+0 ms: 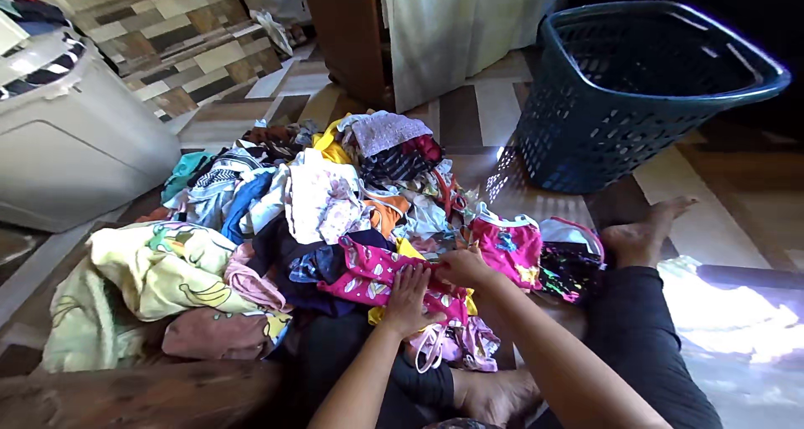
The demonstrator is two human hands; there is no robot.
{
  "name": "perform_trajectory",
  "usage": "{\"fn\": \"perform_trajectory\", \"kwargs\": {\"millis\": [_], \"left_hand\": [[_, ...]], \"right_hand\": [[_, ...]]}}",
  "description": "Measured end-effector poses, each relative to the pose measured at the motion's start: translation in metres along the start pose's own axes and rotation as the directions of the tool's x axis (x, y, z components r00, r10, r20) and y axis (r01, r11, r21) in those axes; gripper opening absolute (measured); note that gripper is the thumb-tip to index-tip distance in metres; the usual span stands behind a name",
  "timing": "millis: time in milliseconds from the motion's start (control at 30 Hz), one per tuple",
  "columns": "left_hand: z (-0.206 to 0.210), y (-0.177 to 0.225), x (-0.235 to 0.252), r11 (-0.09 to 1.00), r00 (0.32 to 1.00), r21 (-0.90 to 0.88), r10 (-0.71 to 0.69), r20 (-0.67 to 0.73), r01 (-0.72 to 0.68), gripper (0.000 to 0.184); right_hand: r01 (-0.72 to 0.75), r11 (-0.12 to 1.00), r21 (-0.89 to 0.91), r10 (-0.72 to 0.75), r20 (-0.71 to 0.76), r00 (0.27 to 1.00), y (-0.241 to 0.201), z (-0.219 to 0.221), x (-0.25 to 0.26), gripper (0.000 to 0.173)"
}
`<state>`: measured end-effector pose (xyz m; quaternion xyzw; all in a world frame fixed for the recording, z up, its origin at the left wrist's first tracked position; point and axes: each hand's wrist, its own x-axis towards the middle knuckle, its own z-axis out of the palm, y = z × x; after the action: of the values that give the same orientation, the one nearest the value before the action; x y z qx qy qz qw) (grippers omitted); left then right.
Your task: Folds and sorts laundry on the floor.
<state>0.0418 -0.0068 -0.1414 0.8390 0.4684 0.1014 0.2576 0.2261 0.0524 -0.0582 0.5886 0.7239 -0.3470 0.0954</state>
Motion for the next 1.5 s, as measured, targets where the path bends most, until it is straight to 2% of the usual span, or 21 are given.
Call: {"fn": "perform_trajectory", "kwargs": {"millis": [100,200,267,367,433,500,567,633,700,800,867,933,1033,1133,1200,1300,1367,1400,1433,1467,1500], "left_hand": [[0.002,0.0,-0.002,0.999,0.999,0.005,0.04,-0.018,-0.04,0.12],[0.005,0.001,-0.006,0.998,0.996,0.048,0.052,-0.069,-0.048,0.126],[0.01,0.002,-0.013,0.998,0.983,-0.027,0.056,-0.175,-0.062,0.114],[0.009,0.012,-0.024,0.947,0.941,-0.318,-0.079,-0.33,-0.032,0.081],[0.005,0.02,-0.033,0.766,0.883,-0.643,-0.284,-0.373,-0.026,0.085],[-0.002,0.026,-0.04,0.51,0.804,-0.859,-0.492,-0.334,-0.045,0.067],[-0.015,0.028,-0.037,0.237,0.695,-0.968,-0.683,-0.226,-0.083,0.042],[-0.027,0.023,-0.03,-0.041,0.62,-0.979,-0.779,-0.093,-0.199,0.045],[-0.036,0.017,-0.026,-0.23,0.582,-0.926,-0.813,0.014,-0.299,0.044],[-0.043,0.018,-0.029,-0.374,0.63,-0.841,-0.775,0.051,-0.392,0.048],[-0.045,0.022,-0.032,-0.442,0.661,-0.779,-0.749,0.047,-0.445,0.05],[-0.046,0.027,-0.036,-0.5,0.679,-0.711,-0.733,0.043,-0.495,0.052],[-0.044,0.034,-0.043,-0.52,0.672,-0.661,-0.74,0.034,-0.54,0.054],[-0.039,0.041,-0.049,-0.52,0.668,-0.664,-0.743,0.04,-0.537,0.053],[-0.038,0.046,-0.052,-0.512,0.687,-0.715,-0.724,0.06,-0.477,0.051],[-0.039,0.047,-0.054,-0.466,0.711,-0.843,-0.686,0.152,-0.27,0.037],[-0.041,0.049,-0.052,-0.431,0.653,-0.895,-0.711,0.261,-0.111,0.027],[-0.043,0.051,-0.052,-0.412,0.638,-0.91,-0.711,0.295,-0.039,0.032],[-0.045,0.053,-0.051,-0.394,0.646,-0.919,-0.7,0.304,0.006,0.036],[-0.047,0.055,-0.052,-0.383,0.687,-0.924,-0.666,0.291,0.021,0.04],[-0.049,0.056,-0.054,-0.388,0.751,-0.922,-0.606,0.262,0.008,0.052]], "right_hand": [[0.032,0.997,0.073,-0.033,0.021,0.999,0.0,-0.013,-0.006,0.041],[0.096,0.911,0.401,-0.109,0.009,0.994,-0.014,-0.018,-0.015,0.035],[0.075,0.746,0.662,-0.113,0.015,0.994,-0.024,-0.013,-0.018,0.026],[0.005,0.433,0.901,-0.092,0.039,0.995,-0.043,-0.004,-0.01,0.019],[0.019,0.255,0.967,-0.11,0.009,0.994,-0.059,0.0,-0.008,0.018],[0.059,0.13,0.99,-0.152,-0.039,0.988,-0.072,0.002,-0.007,0.022],[0.075,0.138,0.988,-0.165,-0.051,0.985,-0.077,0.005,-0.007,0.027],[0.072,0.248,0.966,-0.111,-0.046,0.993,-0.071,0.01,-0.005,0.032],[0.033,0.331,0.943,-0.002,-0.034,0.999,-0.061,0.021,0.001,0.034],[-0.047,0.262,0.964,0.11,0.018,0.994,-0.052,0.043,0.005,0.039],[-0.065,0.187,0.98,0.084,0.05,0.995,-0.052,0.057,0.006,0.046],[-0.044,0.139,0.989,-0.006,0.045,0.999,-0.056,0.068,0.006,0.049],[0.007,0.037,0.999,-0.132,-0.002,0.991,-0.068,0.076,0.005,0.053],[0.031,-0.061,0.998,-0.089,-0.036,0.995,-0.082,0.07,0.001,0.048],[0.074,0.01,0.997,-0.009,-0.074,0.997,-0.087,0.058,-0.006,0.043],[0.266,0.327,0.907,-0.05,-0.264,0.963,-0.077,0.027,-0.021,0.042],[0.387,0.569,0.725,-0.126,-0.389,0.913,-0.068,0.006,-0.032,0.044],[0.431,0.678,0.595,-0.177,-0.437,0.882,-0.065,-0.002,-0.039,0.046],[0.472,0.756,0.453,-0.233,-0.488,0.841,-0.064,-0.006,-0.045,0.048],[0.498,0.81,0.31,-0.295,-0.519,0.802,-0.064,-0.006,-0.051,0.048],[0.516,0.84,0.166,-0.359,-0.543,0.759,-0.066,-0.002,-0.056,0.047]]}}
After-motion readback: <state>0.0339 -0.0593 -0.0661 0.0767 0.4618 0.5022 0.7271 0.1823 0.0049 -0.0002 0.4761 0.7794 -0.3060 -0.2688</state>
